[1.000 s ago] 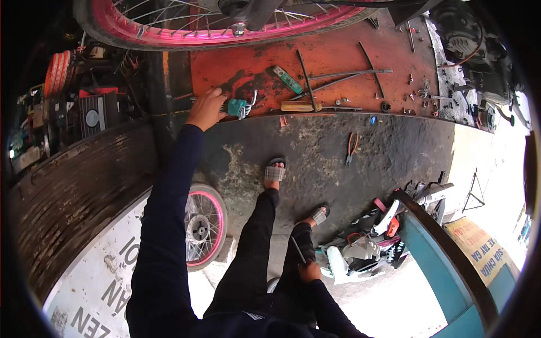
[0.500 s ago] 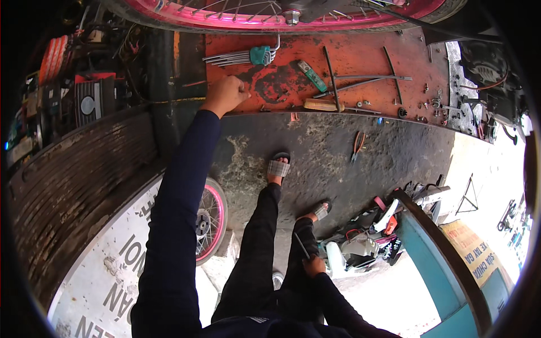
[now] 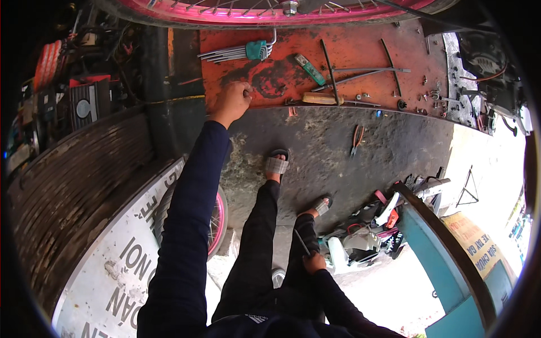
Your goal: The recorder is repairing a motorcycle, including dismantling components and working on the dashboard area.
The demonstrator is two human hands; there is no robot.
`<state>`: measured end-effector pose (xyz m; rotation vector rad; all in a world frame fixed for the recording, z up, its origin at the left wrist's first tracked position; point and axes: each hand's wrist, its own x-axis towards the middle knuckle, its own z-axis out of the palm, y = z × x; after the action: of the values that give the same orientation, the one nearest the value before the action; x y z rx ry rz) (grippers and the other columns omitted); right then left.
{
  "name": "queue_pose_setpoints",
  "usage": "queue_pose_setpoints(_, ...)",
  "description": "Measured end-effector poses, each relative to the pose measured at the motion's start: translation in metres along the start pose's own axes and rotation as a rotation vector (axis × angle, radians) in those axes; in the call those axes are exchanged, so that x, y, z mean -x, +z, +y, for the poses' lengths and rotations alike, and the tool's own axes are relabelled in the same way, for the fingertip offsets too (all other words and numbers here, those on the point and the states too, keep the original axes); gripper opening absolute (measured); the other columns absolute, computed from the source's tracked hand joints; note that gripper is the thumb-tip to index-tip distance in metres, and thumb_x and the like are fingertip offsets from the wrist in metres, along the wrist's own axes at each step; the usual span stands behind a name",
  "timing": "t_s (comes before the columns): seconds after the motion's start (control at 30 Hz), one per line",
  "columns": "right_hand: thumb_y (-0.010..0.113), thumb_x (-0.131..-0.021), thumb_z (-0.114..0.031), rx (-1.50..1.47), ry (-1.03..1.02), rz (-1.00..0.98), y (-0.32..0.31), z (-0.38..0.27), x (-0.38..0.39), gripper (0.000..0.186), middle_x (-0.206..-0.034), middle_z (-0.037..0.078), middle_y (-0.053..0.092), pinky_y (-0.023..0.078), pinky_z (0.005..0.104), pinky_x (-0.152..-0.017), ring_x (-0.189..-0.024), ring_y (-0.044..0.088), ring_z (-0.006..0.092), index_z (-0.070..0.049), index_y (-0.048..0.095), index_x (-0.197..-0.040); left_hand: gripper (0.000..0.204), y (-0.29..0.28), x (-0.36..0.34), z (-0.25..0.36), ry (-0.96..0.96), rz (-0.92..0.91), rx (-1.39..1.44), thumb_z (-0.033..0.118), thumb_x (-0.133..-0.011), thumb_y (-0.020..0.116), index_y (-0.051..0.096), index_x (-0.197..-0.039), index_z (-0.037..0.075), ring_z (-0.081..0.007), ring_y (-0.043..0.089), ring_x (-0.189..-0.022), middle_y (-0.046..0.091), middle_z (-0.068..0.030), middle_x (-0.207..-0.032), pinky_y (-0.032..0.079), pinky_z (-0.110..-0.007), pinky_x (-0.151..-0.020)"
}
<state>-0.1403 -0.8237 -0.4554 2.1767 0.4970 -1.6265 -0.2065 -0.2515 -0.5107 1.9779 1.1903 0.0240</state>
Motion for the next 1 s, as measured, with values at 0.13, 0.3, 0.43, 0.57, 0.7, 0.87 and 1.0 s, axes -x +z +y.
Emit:
queue_pose_setpoints(0.13, 0.059, -0.082, -0.038, 0.016, 0.027, -0.033, 0.001, -0.003, -0.001, 0.037, -0.096, 0.023, 0.065, 0.049, 0.048, -0.082, -0.094, 0.062, 0.0391, -0.005, 0.063, -0.097, 0.03, -0.025, 0.019, -0.028, 0.189, -0.007, -0.085, -0.002, -0.073, 0.064, 0.064, -0.103, 0.0, -0.0308, 0.064, -0.085, 0.064, -0.0164, -0.1, 0.051, -0.038, -0.074)
queue_pose_setpoints(0.3, 0.062, -0.079, -0.038, -0.036, -0.035, 0.034, 0.004, 0.0, -0.003, 0.039, -0.094, 0.025, 0.064, 0.049, 0.0491, -0.08, -0.091, 0.061, 0.0416, -0.003, 0.06, -0.097, 0.031, -0.038, 0.036, -0.051, 0.02, -0.052, 0.114, -0.004, -0.075, 0.064, 0.063, -0.106, 0.0, -0.027, 0.063, -0.091, 0.063, -0.0141, -0.103, 0.052, -0.035, -0.076)
queue_pose_setpoints(0.43, 0.062, -0.079, -0.037, -0.001, -0.013, 0.028, -0.004, -0.003, 0.002, 0.038, -0.092, 0.024, 0.064, 0.049, 0.0495, -0.079, -0.091, 0.061, 0.0414, -0.003, 0.06, -0.096, 0.032, -0.029, 0.047, -0.055, 0.004, 0.103, 0.132, -0.004, -0.077, 0.063, 0.062, -0.109, -0.001, -0.0276, 0.062, -0.093, 0.063, -0.014, -0.104, 0.051, -0.036, -0.08)
queue_pose_setpoints(0.57, 0.059, -0.081, -0.036, 0.005, -0.066, 0.101, -0.036, -0.017, 0.014, 0.036, -0.095, 0.023, 0.065, 0.048, 0.0486, -0.083, -0.094, 0.061, 0.0408, -0.005, 0.061, -0.099, 0.033, -0.027, 0.049, -0.042, 0.018, 0.016, 0.127, -0.005, -0.077, 0.06, 0.06, -0.11, -0.001, -0.0283, 0.062, -0.092, 0.061, -0.0132, -0.104, 0.05, -0.036, -0.079)
queue_pose_setpoints(0.7, 0.06, -0.079, -0.036, -0.011, -0.12, 0.243, -0.079, -0.025, 0.033, 0.035, -0.092, 0.023, 0.065, 0.049, 0.0488, -0.08, -0.091, 0.062, 0.0408, -0.005, 0.062, -0.095, 0.034, -0.025, 0.05, -0.027, 0.02, 0.112, -0.097, -0.007, -0.076, 0.055, 0.062, -0.108, 0.0, -0.032, 0.054, -0.106, 0.056, -0.0136, -0.111, 0.048, -0.041, -0.086)
queue_pose_setpoints(0.87, 0.063, -0.078, -0.036, -0.148, -0.221, 0.365, -0.117, -0.008, 0.069, 0.036, -0.084, 0.022, 0.065, 0.049, 0.0477, -0.077, -0.086, 0.063, 0.0393, -0.001, 0.064, -0.086, 0.037, -0.032, 0.05, -0.026, 0.067, -0.11, -0.217, -0.006, -0.076, 0.053, 0.061, -0.112, 0.002, -0.0331, 0.051, -0.111, 0.052, -0.0151, -0.121, 0.046, -0.042, -0.09)
queue_pose_setpoints(1.0, 0.062, -0.079, -0.038, -0.18, -0.268, 0.496, -0.146, 0.003, 0.105, 0.037, -0.081, 0.022, 0.065, 0.049, 0.0471, -0.074, -0.082, 0.063, 0.0398, -0.001, 0.064, -0.083, 0.03, -0.032, 0.086, -0.001, -0.148, 0.276, -0.073, -0.003, -0.078, 0.056, 0.063, -0.107, 0.002, -0.0321, 0.057, -0.101, 0.059, -0.0161, -0.109, 0.049, -0.042, -0.085)
